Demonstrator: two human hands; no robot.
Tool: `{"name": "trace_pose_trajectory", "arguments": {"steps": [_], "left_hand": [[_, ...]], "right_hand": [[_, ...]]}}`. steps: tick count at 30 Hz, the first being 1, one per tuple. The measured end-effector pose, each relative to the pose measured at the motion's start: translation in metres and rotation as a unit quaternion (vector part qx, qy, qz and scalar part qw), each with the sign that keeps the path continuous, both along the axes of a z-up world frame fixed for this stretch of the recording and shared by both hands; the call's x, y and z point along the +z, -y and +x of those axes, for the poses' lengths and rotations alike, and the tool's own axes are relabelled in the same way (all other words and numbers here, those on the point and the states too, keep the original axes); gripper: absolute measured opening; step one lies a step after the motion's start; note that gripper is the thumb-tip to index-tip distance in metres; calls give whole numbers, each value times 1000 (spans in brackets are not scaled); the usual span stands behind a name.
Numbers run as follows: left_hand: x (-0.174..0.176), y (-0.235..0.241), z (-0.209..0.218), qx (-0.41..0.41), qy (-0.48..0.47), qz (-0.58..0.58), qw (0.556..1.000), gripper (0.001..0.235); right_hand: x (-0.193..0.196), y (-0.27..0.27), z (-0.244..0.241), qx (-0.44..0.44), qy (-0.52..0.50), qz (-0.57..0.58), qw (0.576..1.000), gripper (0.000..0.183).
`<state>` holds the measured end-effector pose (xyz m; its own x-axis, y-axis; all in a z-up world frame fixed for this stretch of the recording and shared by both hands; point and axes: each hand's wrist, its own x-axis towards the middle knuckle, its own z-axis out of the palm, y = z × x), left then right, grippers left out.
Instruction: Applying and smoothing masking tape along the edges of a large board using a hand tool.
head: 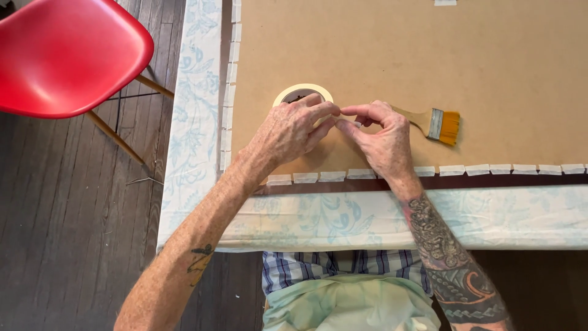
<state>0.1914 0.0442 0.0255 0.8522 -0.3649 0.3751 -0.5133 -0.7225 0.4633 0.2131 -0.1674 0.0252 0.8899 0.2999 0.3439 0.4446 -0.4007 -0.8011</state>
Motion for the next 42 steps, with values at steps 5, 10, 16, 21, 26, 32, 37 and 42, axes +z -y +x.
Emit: {"name": "trace_pose_trajectory", "arguments": {"steps": [5,10,16,21,26,32,37,42], "left_hand": [[0,5,6,10,-9,-16,1000,9],[-7,8,19,36,-17,-58,998,9],[-19,1,44,71,-20,-113,991,10],[-58,12,48,31,20,59,998,22],[-48,6,39,72,70,143,985,84],[40,-86,-101,114,11,-66,991,33],[-4,-114,-202,232,-41,-17,972,20],[-34,-92,-209,266,41,91,959,30]], "right_hand": [[-5,-4,-2,-11,39,22,999,13],[-11,-13,0,-17,105,38,994,9],[-4,-22,-24,21,319,-32,947,9],[26,-22,-52,160,122,50,978,19],[49,-25,-72,230,29,10,973,24],[48,-23,-74,264,-9,-36,964,49],[46,-34,-74,280,-15,-33,959,59],[53,-48,-83,241,-67,-49,967,41]]}}
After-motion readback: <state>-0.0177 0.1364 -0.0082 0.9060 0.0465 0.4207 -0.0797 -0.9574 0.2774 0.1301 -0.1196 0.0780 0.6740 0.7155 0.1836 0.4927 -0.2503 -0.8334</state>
